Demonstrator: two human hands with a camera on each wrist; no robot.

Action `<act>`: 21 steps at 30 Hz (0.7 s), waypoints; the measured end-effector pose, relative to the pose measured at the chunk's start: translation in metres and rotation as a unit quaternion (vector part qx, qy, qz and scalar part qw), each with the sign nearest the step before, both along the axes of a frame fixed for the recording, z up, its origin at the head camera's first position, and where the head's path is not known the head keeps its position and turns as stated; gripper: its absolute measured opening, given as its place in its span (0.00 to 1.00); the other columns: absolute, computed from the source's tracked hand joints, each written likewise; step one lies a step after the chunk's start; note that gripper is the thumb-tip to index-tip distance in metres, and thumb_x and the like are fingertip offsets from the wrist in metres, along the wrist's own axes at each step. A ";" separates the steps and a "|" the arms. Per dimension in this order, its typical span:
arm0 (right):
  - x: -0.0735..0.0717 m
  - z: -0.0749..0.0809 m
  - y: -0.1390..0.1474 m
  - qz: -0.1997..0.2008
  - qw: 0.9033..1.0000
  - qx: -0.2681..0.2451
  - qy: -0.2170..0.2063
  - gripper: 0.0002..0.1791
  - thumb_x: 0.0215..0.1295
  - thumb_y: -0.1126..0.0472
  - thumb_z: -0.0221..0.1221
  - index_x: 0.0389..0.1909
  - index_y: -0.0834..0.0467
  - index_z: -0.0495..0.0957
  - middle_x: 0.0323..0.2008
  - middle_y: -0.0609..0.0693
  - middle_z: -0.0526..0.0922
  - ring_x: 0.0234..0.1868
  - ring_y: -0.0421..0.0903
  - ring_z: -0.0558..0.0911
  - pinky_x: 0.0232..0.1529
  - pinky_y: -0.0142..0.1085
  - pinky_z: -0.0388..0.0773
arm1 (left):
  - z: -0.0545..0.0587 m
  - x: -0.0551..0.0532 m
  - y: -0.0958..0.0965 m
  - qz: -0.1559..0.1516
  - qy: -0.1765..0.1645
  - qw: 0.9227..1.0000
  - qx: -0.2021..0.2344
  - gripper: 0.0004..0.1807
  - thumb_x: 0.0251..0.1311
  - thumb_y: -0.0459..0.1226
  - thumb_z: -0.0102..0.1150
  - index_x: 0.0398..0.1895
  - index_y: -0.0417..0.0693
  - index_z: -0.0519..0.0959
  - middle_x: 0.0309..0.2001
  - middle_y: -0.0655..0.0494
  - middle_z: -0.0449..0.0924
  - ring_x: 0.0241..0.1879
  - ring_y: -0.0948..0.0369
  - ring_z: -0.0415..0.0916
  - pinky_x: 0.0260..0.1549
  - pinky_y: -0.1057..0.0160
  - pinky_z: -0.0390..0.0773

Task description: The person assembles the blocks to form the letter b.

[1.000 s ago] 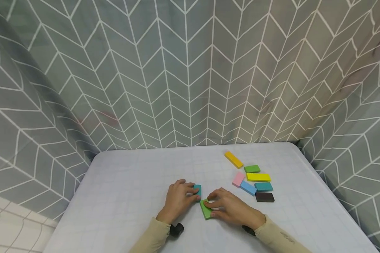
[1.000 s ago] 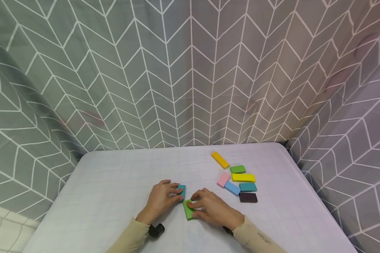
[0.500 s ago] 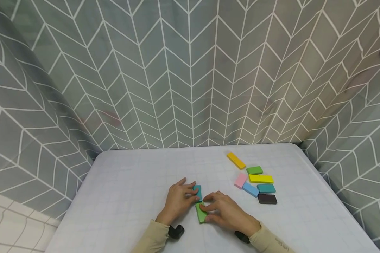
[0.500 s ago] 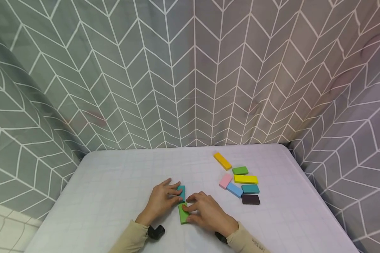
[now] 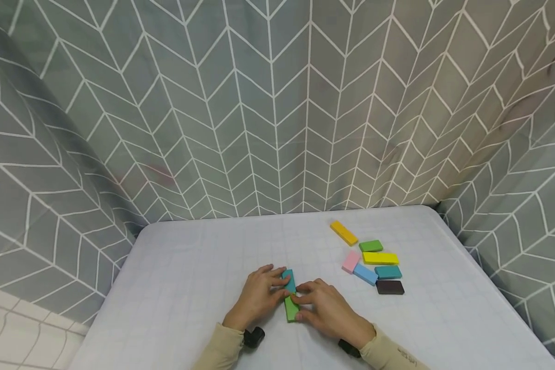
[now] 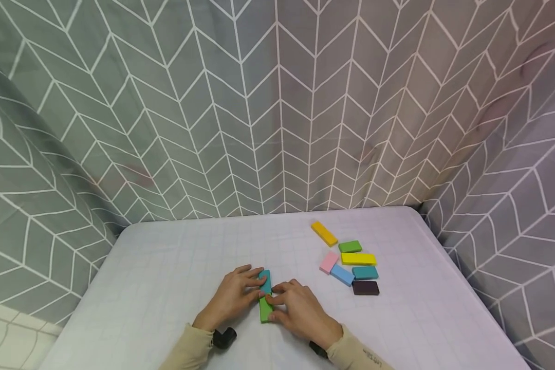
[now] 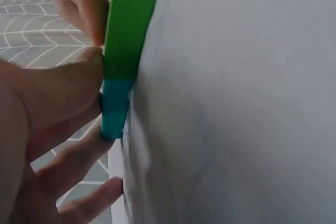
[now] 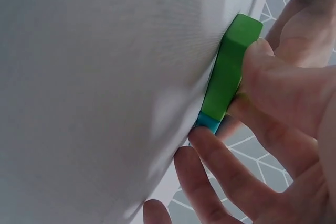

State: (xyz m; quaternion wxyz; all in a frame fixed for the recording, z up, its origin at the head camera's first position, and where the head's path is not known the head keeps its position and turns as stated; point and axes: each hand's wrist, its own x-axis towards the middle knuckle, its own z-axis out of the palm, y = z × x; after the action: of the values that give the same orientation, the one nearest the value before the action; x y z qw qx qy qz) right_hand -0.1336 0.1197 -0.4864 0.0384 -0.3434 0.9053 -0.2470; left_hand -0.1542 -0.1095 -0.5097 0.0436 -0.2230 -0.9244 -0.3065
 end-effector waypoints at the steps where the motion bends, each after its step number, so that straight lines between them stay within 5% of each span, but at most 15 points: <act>1: 0.000 0.000 0.000 0.000 1.000 -0.002 0.001 0.23 0.65 0.49 0.73 0.60 0.50 0.88 0.60 0.52 0.87 0.54 0.49 0.82 0.48 0.44 0.83 | 0.000 0.000 0.000 -0.001 -0.003 1.000 0.000 0.20 0.63 0.42 0.74 0.56 0.46 0.89 0.67 0.47 0.83 0.70 0.35 0.74 0.64 0.28 0.73; 13: -0.001 -0.002 -0.001 0.003 1.000 -0.011 0.008 0.22 0.67 0.46 0.72 0.60 0.48 0.88 0.60 0.51 0.87 0.55 0.48 0.83 0.48 0.45 0.84 | 0.002 0.007 0.004 -0.004 0.014 0.999 -0.051 0.20 0.68 0.41 0.69 0.61 0.45 0.86 0.71 0.43 0.78 0.69 0.33 0.74 0.62 0.27 0.75; 18: -0.021 0.004 0.025 0.038 0.998 -0.025 -0.045 0.23 0.76 0.47 0.64 0.64 0.53 0.85 0.62 0.49 0.85 0.61 0.50 0.82 0.61 0.50 0.83 | 0.001 0.008 0.004 0.000 0.014 0.999 -0.050 0.20 0.69 0.41 0.68 0.62 0.47 0.85 0.71 0.43 0.78 0.69 0.35 0.75 0.61 0.28 0.76; 21: -0.040 0.008 0.051 -0.004 0.998 -0.055 -0.008 0.21 0.76 0.53 0.64 0.64 0.57 0.84 0.62 0.53 0.85 0.64 0.54 0.82 0.65 0.55 0.80 | -0.001 0.009 0.004 0.003 0.023 0.999 -0.031 0.21 0.69 0.40 0.69 0.63 0.45 0.85 0.71 0.42 0.77 0.68 0.36 0.76 0.62 0.31 0.78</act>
State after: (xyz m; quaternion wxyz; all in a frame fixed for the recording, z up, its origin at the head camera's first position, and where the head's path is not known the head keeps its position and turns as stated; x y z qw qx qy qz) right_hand -0.1732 0.1703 -0.4788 0.0264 -0.3396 0.8914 -0.2990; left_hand -0.1449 -0.1050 -0.5107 0.0591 -0.2285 -0.9327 -0.2728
